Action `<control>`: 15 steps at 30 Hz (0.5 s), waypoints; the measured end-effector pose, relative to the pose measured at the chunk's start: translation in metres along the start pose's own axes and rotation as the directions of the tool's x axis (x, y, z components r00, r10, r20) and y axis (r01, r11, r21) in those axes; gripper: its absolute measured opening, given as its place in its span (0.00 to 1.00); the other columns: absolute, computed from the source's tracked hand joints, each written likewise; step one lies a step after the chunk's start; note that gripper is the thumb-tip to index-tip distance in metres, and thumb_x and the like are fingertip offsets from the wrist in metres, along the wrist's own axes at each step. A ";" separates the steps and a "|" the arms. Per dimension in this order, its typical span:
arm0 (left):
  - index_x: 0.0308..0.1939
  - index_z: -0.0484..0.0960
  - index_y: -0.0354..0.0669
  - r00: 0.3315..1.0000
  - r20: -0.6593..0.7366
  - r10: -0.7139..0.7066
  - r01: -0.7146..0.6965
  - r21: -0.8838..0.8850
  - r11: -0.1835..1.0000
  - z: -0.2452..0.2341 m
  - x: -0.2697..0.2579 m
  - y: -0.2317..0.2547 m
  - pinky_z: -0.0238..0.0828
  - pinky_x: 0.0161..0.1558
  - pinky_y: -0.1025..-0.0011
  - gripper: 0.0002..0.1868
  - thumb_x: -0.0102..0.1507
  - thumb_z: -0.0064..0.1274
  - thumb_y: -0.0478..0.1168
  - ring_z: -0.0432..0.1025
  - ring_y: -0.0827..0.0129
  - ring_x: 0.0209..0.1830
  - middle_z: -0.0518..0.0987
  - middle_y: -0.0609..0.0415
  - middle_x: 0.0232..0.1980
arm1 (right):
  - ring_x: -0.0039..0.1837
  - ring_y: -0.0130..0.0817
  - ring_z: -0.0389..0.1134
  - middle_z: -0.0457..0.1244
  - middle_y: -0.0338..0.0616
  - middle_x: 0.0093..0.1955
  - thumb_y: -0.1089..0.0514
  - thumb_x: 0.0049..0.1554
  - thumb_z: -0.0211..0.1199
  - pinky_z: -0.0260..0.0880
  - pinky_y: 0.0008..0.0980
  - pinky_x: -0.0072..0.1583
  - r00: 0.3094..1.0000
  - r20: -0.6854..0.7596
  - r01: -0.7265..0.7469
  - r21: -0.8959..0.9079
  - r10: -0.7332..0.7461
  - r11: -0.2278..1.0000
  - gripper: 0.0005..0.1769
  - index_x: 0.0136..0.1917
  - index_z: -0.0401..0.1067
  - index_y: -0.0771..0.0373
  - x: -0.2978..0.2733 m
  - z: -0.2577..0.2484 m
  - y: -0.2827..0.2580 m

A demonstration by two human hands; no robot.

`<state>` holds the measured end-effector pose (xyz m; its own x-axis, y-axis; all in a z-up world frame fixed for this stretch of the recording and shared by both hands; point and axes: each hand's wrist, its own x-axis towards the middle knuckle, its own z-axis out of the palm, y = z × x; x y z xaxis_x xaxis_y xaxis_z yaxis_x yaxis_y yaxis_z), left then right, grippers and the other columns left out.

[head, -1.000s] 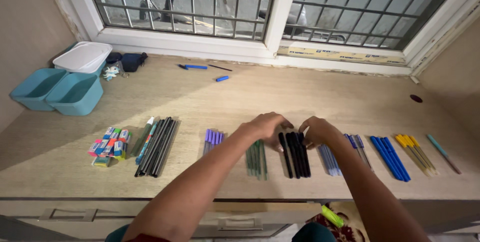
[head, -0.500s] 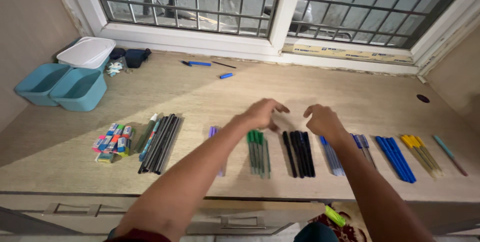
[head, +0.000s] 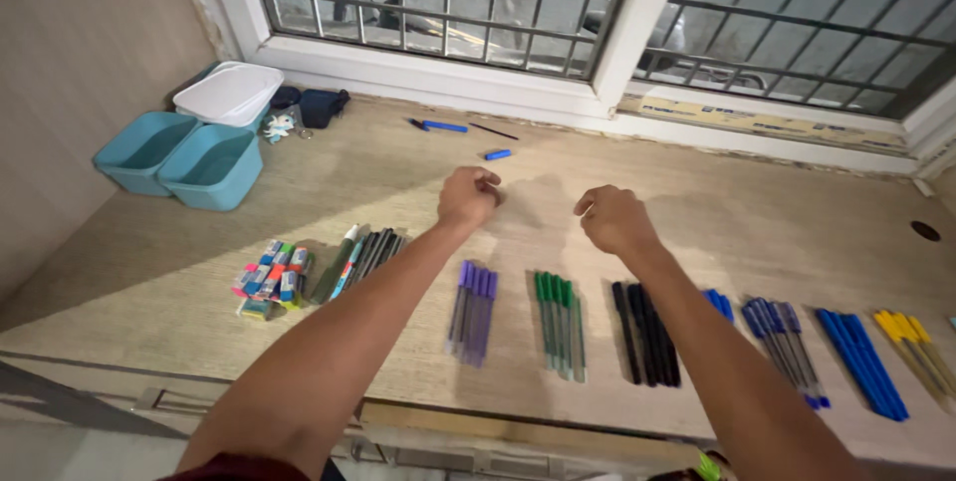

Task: The person assembles several pens by hand on a table. They pick up pen barrels and caps, insert the barrels into the caps, and place the completed pens into organized rows by color.

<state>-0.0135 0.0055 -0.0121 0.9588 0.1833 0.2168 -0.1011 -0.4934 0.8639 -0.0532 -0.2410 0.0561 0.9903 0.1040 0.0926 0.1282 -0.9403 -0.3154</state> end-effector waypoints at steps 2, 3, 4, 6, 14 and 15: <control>0.41 0.89 0.48 1.000 -0.001 -0.014 0.014 -0.004 1.000 -0.002 0.000 -0.010 0.77 0.44 0.65 0.11 0.55 0.59 0.36 0.81 0.61 0.40 0.86 0.51 0.38 | 0.52 0.45 0.75 0.74 0.47 0.45 0.61 0.51 0.63 0.75 0.42 0.58 0.998 -0.002 0.058 0.063 -0.058 0.996 0.11 0.47 0.82 0.55 0.011 0.013 -0.004; 0.42 0.88 0.48 1.000 0.000 -0.022 0.022 -0.007 1.000 -0.001 -0.001 -0.014 0.77 0.44 0.65 0.12 0.55 0.59 0.36 0.81 0.61 0.39 0.86 0.50 0.38 | 0.52 0.44 0.76 0.74 0.46 0.45 0.61 0.51 0.64 0.75 0.41 0.58 0.996 -0.003 0.085 0.094 -0.085 0.992 0.11 0.47 0.81 0.56 0.016 0.020 -0.005; 0.42 0.88 0.48 1.000 -0.020 -0.021 0.021 0.014 1.000 -0.001 -0.001 -0.018 0.77 0.44 0.64 0.11 0.56 0.57 0.36 0.81 0.60 0.40 0.87 0.51 0.38 | 0.53 0.44 0.76 0.74 0.47 0.46 0.60 0.51 0.64 0.76 0.40 0.58 0.995 -0.013 0.096 0.111 -0.096 0.989 0.11 0.47 0.81 0.56 0.021 0.028 -0.006; 0.43 0.88 0.48 0.998 -0.062 -0.014 0.017 0.053 0.998 0.000 0.000 -0.022 0.78 0.44 0.63 0.11 0.58 0.54 0.37 0.82 0.60 0.40 0.87 0.51 0.39 | 0.54 0.43 0.77 0.74 0.47 0.47 0.60 0.51 0.64 0.76 0.39 0.59 0.992 -0.038 0.120 0.142 -0.116 0.983 0.11 0.48 0.81 0.56 0.031 0.040 -0.008; 0.38 0.86 0.48 0.989 -0.141 -0.049 0.071 0.155 0.985 -0.009 0.006 -0.007 0.75 0.48 0.56 0.10 0.57 0.62 0.46 0.79 0.53 0.45 0.85 0.50 0.42 | 0.61 0.54 0.70 0.68 0.51 0.63 0.56 0.52 0.69 0.70 0.47 0.62 0.968 -0.135 0.223 0.065 -0.213 0.973 0.23 0.62 0.75 0.54 0.073 0.071 -0.001; 0.37 0.85 0.47 0.989 -0.135 -0.061 0.082 0.156 0.984 -0.010 0.010 -0.008 0.75 0.48 0.56 0.09 0.58 0.61 0.45 0.79 0.54 0.46 0.85 0.51 0.42 | 0.61 0.52 0.71 0.68 0.51 0.64 0.56 0.54 0.68 0.71 0.45 0.63 0.975 -0.114 0.199 0.096 -0.188 0.975 0.24 0.64 0.74 0.54 0.079 0.074 0.000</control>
<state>-0.0055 0.0197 -0.0117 0.9187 0.3260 0.2230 0.0204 -0.6031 0.7974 0.0288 -0.2088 -0.0065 0.9357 0.2412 0.2576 0.3276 -0.8652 -0.3797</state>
